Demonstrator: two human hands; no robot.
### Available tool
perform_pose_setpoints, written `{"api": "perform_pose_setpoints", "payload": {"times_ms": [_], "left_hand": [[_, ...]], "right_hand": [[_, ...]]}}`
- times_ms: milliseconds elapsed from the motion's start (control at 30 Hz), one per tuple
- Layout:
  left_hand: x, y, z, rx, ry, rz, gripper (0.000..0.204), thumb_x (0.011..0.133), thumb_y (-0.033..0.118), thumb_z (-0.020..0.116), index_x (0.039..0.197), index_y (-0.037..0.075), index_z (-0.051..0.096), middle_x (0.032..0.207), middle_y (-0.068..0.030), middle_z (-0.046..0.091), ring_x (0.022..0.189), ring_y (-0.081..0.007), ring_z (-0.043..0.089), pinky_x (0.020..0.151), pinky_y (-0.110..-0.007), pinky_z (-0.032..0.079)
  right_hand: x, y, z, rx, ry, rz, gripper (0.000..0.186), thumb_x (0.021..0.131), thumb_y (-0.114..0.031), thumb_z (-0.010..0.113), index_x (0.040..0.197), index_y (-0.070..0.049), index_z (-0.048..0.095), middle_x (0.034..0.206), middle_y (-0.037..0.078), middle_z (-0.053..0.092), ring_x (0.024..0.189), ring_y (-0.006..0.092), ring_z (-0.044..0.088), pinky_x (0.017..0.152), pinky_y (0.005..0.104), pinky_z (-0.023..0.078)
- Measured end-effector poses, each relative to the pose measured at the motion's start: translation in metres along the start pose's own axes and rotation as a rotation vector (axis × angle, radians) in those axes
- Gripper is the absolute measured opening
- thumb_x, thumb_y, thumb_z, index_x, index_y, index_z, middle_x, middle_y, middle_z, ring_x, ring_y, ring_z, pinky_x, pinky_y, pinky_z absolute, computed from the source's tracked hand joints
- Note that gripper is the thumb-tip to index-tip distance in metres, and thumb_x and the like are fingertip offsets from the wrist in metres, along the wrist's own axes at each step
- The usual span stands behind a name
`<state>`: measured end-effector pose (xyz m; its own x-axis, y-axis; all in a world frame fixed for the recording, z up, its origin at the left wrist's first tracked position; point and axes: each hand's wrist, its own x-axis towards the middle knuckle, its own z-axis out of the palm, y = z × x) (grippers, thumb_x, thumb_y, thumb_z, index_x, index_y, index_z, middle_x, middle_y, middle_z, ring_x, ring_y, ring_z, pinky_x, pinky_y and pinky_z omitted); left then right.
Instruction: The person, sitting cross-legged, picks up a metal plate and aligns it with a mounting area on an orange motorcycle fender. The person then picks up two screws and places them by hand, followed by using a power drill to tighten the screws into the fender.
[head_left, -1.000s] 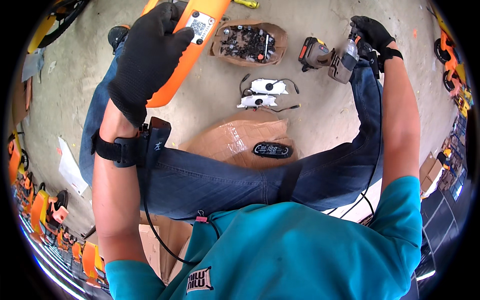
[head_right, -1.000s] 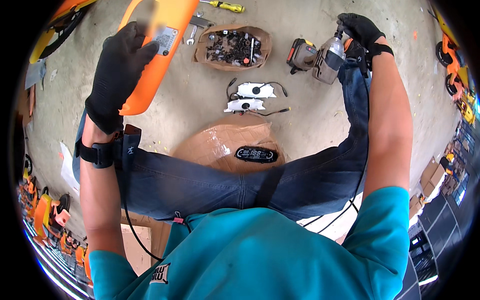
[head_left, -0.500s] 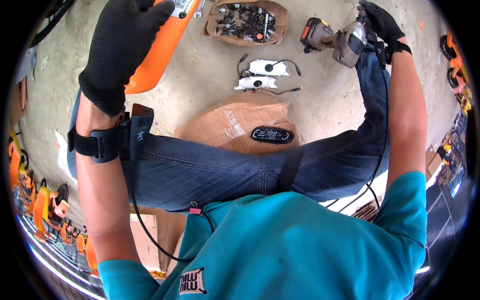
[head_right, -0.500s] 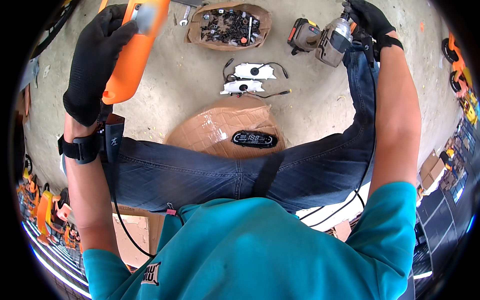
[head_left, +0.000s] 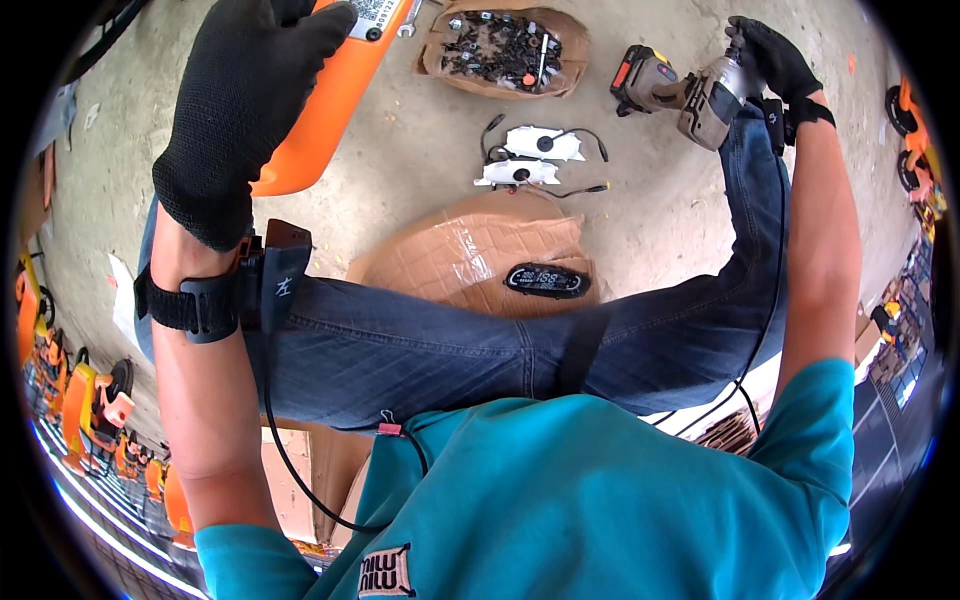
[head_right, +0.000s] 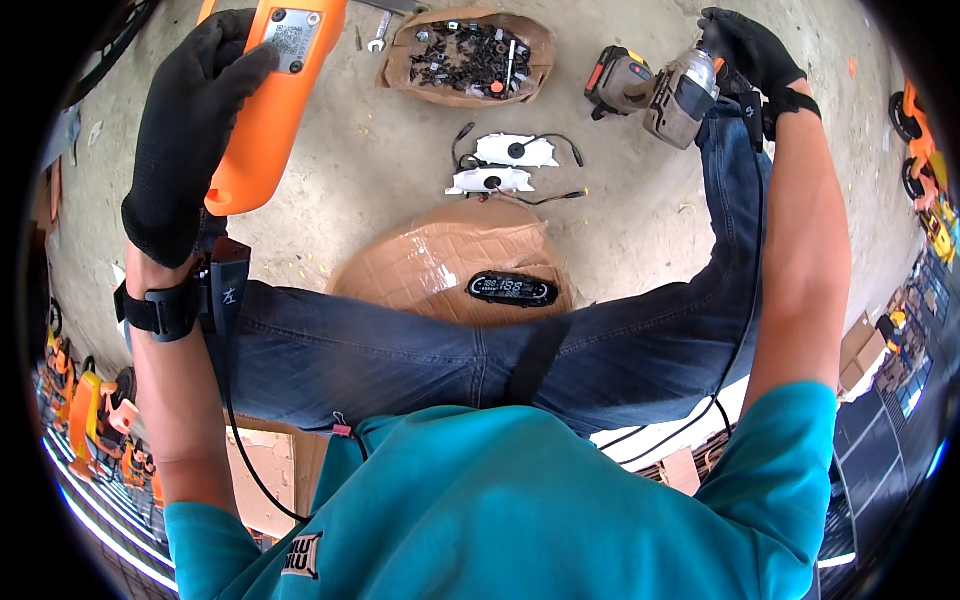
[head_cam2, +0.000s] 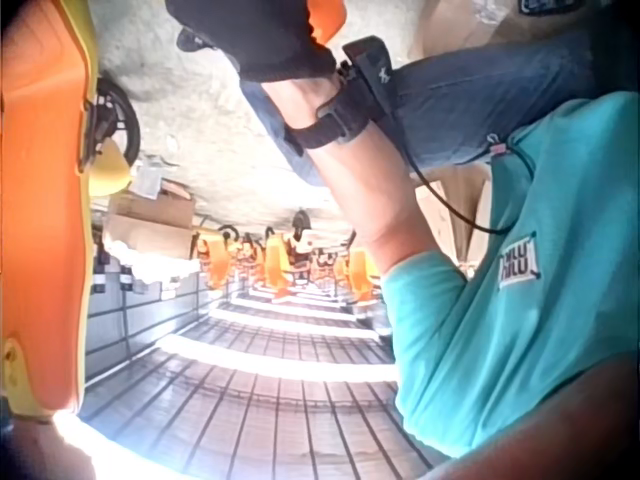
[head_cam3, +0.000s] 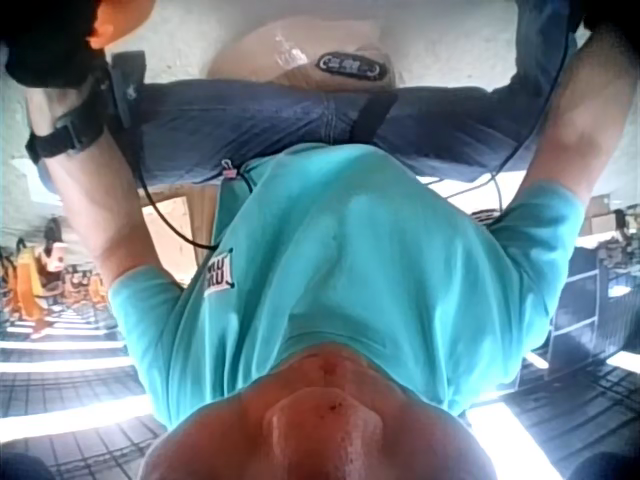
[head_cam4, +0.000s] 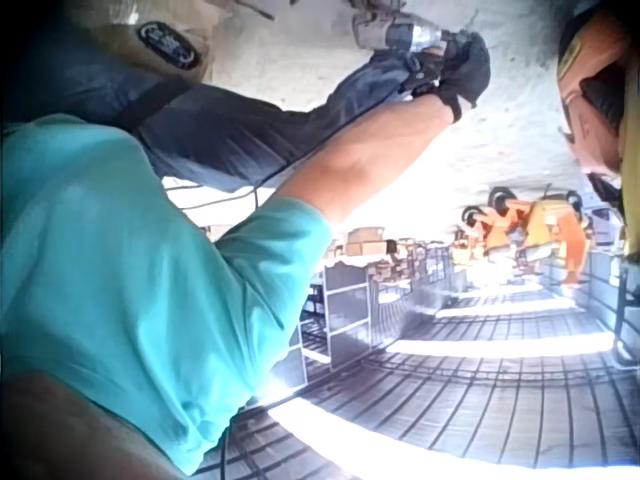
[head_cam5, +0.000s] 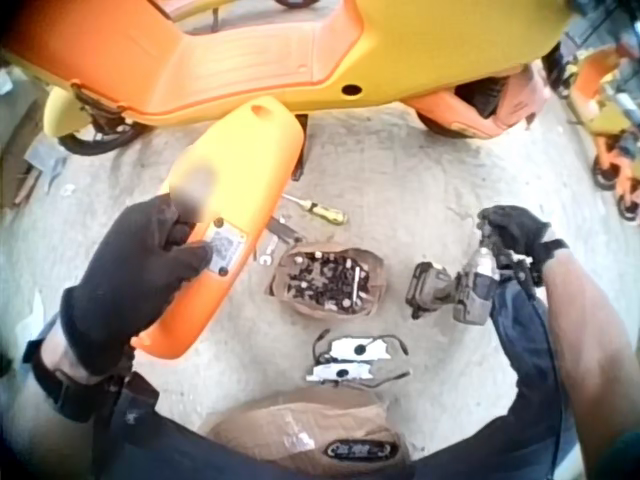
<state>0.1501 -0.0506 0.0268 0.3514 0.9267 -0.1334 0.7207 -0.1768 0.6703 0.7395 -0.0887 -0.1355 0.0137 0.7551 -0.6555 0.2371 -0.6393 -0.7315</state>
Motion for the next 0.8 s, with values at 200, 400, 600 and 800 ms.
{"api": "perform_pose_setpoints", "payload": {"times_ms": [200,400,600,800], "left_hand": [[-0.002,-0.013,-0.012,-0.272,-0.023,-0.148,0.018,0.083,0.002,0.064,0.100,-0.003,0.061,0.083,-0.0098,0.066,0.074,-0.0137,0.061,0.068,-0.029,0.049],[-0.009,-0.001,-0.015,0.030,-0.048,-0.035,0.020,0.083,0.002,0.063,0.102,-0.003,0.060,0.085,-0.0097,0.067,0.073,-0.0163,0.061,0.068,-0.028,0.049],[-0.001,-0.055,-0.022,-0.234,-0.182,-0.114,0.035,0.093,0.017,0.064,0.122,-0.003,0.060,0.098,-0.0056,0.069,0.084,-0.0087,0.061,0.077,-0.023,0.048],[-0.003,-0.044,-0.020,-0.219,-0.110,-0.119,0.034,0.094,0.015,0.061,0.122,-0.005,0.059,0.096,-0.0057,0.068,0.085,-0.0084,0.060,0.076,-0.022,0.047]], "right_hand": [[-0.011,-0.017,0.038,0.200,0.211,0.159,0.038,0.102,-0.026,0.054,0.132,-0.003,0.058,0.123,0.008,0.066,0.105,0.0153,0.064,0.090,0.0264,0.052],[-0.048,-0.061,0.034,-0.321,0.524,-0.116,0.035,0.096,-0.028,0.059,0.124,-0.009,0.065,0.110,0.004,0.071,0.096,0.0124,0.064,0.083,0.0274,0.050],[-0.046,-0.091,0.251,-0.343,-0.094,-0.425,0.036,0.095,-0.030,0.059,0.117,-0.003,0.066,0.103,0.006,0.071,0.088,0.0161,0.064,0.082,0.0342,0.050],[0.039,0.007,0.336,-1.266,-0.298,-0.450,0.017,0.086,-0.011,0.057,0.100,-0.006,0.066,0.101,0.017,0.067,0.096,0.0374,0.065,0.081,0.0458,0.053]]}}
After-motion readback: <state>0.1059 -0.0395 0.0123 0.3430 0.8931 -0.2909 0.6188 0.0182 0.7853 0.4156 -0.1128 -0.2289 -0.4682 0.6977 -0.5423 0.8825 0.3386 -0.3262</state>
